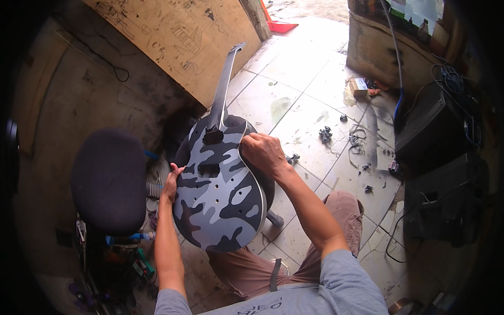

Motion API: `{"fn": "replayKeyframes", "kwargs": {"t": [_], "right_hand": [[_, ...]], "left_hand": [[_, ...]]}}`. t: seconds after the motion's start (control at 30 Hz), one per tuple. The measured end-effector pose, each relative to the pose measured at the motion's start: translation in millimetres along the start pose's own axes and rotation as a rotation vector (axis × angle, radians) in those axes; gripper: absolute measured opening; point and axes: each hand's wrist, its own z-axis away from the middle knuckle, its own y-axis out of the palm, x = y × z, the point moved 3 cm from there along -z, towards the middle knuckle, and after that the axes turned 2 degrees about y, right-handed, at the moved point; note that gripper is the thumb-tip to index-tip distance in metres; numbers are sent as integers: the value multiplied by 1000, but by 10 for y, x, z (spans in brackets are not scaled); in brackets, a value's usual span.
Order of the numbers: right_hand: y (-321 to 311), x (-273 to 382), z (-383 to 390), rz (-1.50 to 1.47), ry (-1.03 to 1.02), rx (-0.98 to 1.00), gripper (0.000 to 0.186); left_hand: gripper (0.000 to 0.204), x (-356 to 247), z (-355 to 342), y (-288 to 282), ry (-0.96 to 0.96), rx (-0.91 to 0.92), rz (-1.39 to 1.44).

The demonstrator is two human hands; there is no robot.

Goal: The person works on the body of an electric guitar, handling a small component and checking the surface of the instrument by hand.

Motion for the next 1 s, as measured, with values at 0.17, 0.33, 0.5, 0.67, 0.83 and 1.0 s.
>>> {"fn": "replayKeyframes", "kwargs": {"t": [0.17,0.33,0.5,0.67,0.83,1.0], "right_hand": [[-55,96,18,-19,-69,88,5],[-142,75,-2,-25,-164,212,8],[-205,46,-4,-45,-213,260,11],[-232,34,43,-96,-223,300,11],[-224,25,-7,-116,-169,288,11],[-182,25,-41,-112,-180,263,10]], "left_hand": [[105,55,23,-50,-10,-42,-32],[107,85,-28,-61,-21,-6,-2],[104,126,-56,-66,-9,-33,-11],[104,167,-81,-123,1,-37,-27],[109,99,-68,-77,-26,-21,-20],[110,32,-60,-63,-15,-65,-80]]}}
